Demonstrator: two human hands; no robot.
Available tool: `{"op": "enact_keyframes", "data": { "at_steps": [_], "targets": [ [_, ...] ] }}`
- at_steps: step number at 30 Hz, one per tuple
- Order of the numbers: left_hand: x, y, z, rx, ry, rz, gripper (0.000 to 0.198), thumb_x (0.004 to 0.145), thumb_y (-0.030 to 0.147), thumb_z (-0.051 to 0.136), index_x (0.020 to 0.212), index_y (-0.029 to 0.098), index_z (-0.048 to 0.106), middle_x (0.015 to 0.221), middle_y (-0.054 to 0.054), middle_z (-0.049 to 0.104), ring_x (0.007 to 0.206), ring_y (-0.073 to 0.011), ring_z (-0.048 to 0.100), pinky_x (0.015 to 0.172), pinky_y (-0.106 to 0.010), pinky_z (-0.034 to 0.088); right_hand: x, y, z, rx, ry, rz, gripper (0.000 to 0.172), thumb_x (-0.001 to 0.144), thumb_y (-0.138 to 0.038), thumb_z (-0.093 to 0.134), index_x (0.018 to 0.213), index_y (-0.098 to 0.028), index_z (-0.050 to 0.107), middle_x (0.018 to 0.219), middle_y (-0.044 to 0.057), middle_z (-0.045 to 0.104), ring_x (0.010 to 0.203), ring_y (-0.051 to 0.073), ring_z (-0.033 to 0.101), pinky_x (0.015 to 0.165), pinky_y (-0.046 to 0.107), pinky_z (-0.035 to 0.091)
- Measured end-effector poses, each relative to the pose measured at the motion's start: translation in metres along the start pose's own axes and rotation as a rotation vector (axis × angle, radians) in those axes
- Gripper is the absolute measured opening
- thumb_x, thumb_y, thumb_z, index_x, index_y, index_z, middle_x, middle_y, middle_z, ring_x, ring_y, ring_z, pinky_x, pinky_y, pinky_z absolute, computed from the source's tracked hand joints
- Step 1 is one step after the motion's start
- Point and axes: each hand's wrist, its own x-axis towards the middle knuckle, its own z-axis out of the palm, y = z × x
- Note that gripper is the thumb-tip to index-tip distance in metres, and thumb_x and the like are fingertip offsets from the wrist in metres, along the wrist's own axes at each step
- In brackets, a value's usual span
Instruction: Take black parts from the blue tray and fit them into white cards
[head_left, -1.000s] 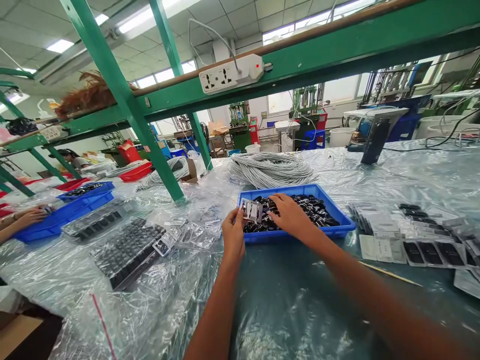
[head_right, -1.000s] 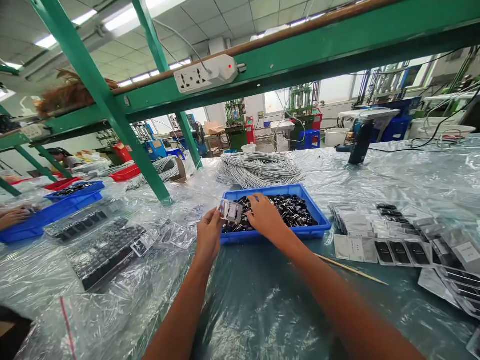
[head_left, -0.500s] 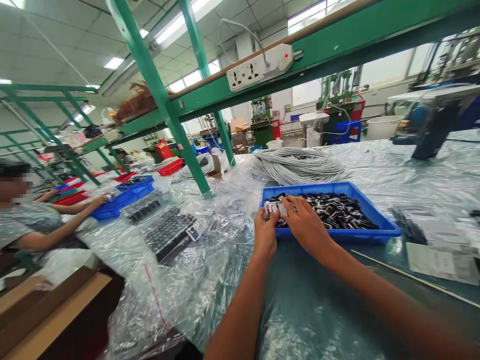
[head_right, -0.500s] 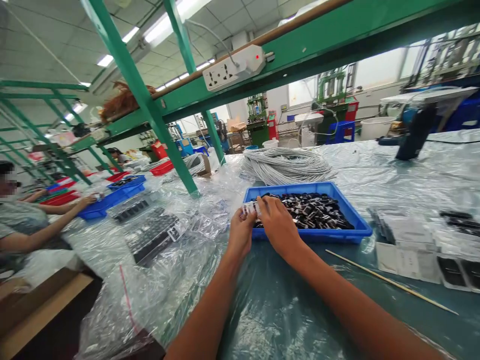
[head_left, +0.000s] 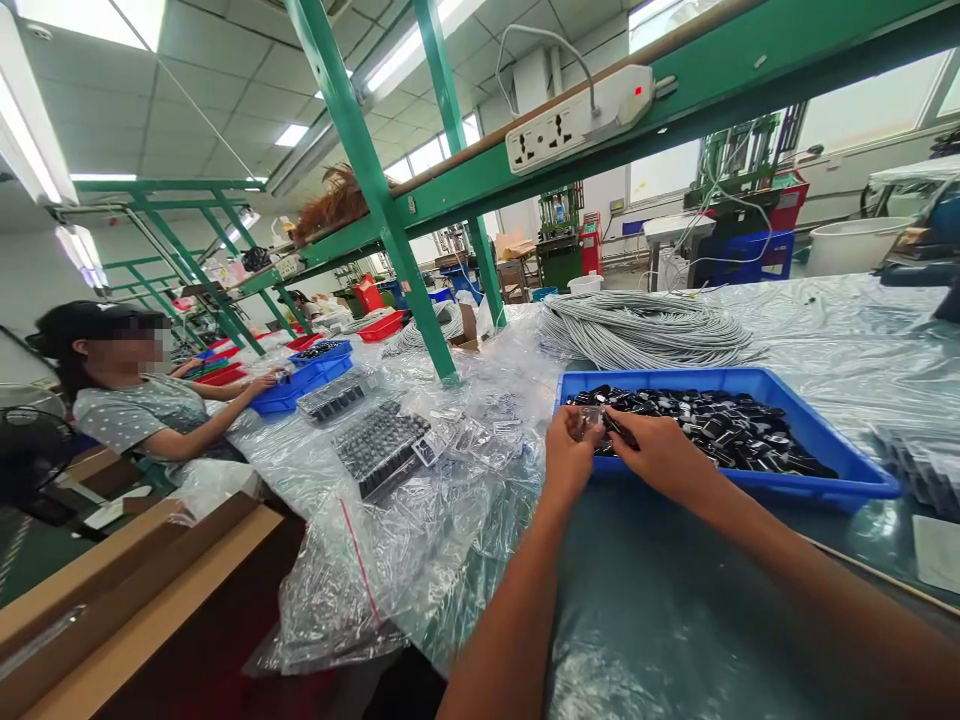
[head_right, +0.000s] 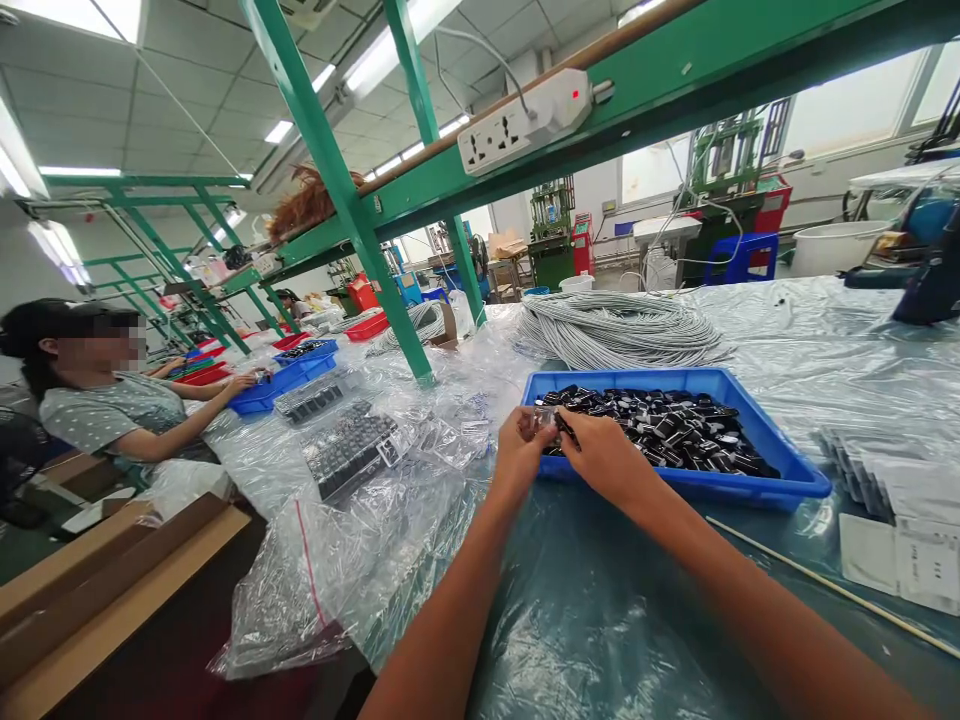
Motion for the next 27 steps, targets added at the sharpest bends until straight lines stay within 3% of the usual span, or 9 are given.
{"op": "enact_keyframes", "data": {
  "at_steps": [3, 5, 8, 13, 15, 21, 24, 27],
  "targets": [
    [0.004, -0.002, -0.004, 0.026, 0.190, -0.002, 0.028, 0.060, 0.021, 0.080, 0.080, 0.019, 0.060, 0.077, -0.001, 0.063, 0.076, -0.0150, 0.057, 0.077, -0.028, 0.042, 0.001, 0.009, -0.001, -0.062, 0.001, 0.053, 0.037, 0.086, -0.018, 0.045, 0.113, -0.013, 0.070, 0.089, 0.013, 0.077, 0.078, 0.028, 0.073, 0.075, 0.039, 0.057],
    [0.008, -0.001, -0.006, -0.035, 0.236, -0.037, 0.028, 0.061, 0.024, 0.079, 0.079, 0.019, 0.057, 0.076, 0.001, 0.060, 0.074, -0.0137, 0.056, 0.076, -0.027, 0.042, 0.002, 0.013, -0.002, -0.107, 0.070, 0.056, 0.039, 0.087, -0.017, 0.045, 0.118, -0.011, 0.067, 0.109, 0.018, 0.073, 0.097, 0.032, 0.070, 0.085, 0.045, 0.055],
    [0.010, 0.003, -0.004, -0.135, 0.174, -0.088, 0.030, 0.064, 0.031, 0.076, 0.082, 0.019, 0.055, 0.080, 0.000, 0.062, 0.077, -0.0146, 0.060, 0.075, -0.028, 0.045, 0.001, 0.011, -0.003, -0.119, 0.160, -0.012, 0.042, 0.089, -0.020, 0.046, 0.129, -0.014, 0.059, 0.134, 0.019, 0.058, 0.124, 0.035, 0.055, 0.099, 0.054, 0.048],
    [0.003, 0.014, 0.004, -0.393, 0.009, -0.176, 0.036, 0.061, 0.032, 0.080, 0.089, 0.016, 0.063, 0.090, -0.003, 0.068, 0.084, -0.0165, 0.064, 0.078, -0.029, 0.048, -0.001, -0.006, 0.007, 0.014, 0.115, -0.108, 0.041, 0.095, -0.026, 0.046, 0.133, -0.015, 0.056, 0.141, 0.018, 0.052, 0.132, 0.031, 0.049, 0.109, 0.053, 0.042],
    [0.001, 0.016, 0.004, -0.383, -0.018, -0.169, 0.037, 0.061, 0.033, 0.082, 0.089, 0.016, 0.066, 0.090, -0.003, 0.070, 0.084, -0.0165, 0.064, 0.078, -0.029, 0.047, -0.002, -0.011, 0.011, 0.035, 0.104, -0.100, 0.041, 0.095, -0.023, 0.045, 0.134, -0.013, 0.055, 0.144, 0.019, 0.049, 0.135, 0.030, 0.046, 0.111, 0.052, 0.041],
    [0.001, 0.011, -0.001, -0.195, -0.008, -0.112, 0.041, 0.055, 0.031, 0.086, 0.088, 0.013, 0.071, 0.089, -0.007, 0.072, 0.085, -0.0196, 0.065, 0.084, -0.032, 0.047, -0.004, -0.018, 0.012, 0.172, 0.144, -0.043, 0.046, 0.091, -0.022, 0.052, 0.135, -0.013, 0.054, 0.139, 0.019, 0.056, 0.129, 0.030, 0.053, 0.108, 0.052, 0.044],
    [0.005, 0.011, -0.007, -0.131, -0.084, -0.071, 0.040, 0.057, 0.035, 0.085, 0.088, 0.014, 0.071, 0.085, -0.006, 0.072, 0.081, -0.0196, 0.066, 0.082, -0.032, 0.048, -0.001, -0.019, 0.008, 0.309, 0.185, 0.057, 0.037, 0.088, -0.022, 0.059, 0.124, -0.018, 0.062, 0.123, 0.014, 0.068, 0.112, 0.029, 0.065, 0.098, 0.048, 0.052],
    [0.011, 0.017, -0.013, 0.103, -0.125, 0.023, 0.037, 0.061, 0.039, 0.081, 0.088, 0.016, 0.070, 0.080, -0.003, 0.071, 0.074, -0.0182, 0.065, 0.075, -0.030, 0.049, 0.005, -0.015, 0.004, 0.473, 0.115, 0.117, 0.029, 0.086, -0.019, 0.061, 0.115, -0.019, 0.065, 0.110, 0.008, 0.074, 0.099, 0.023, 0.071, 0.088, 0.039, 0.058]
  ]
}}
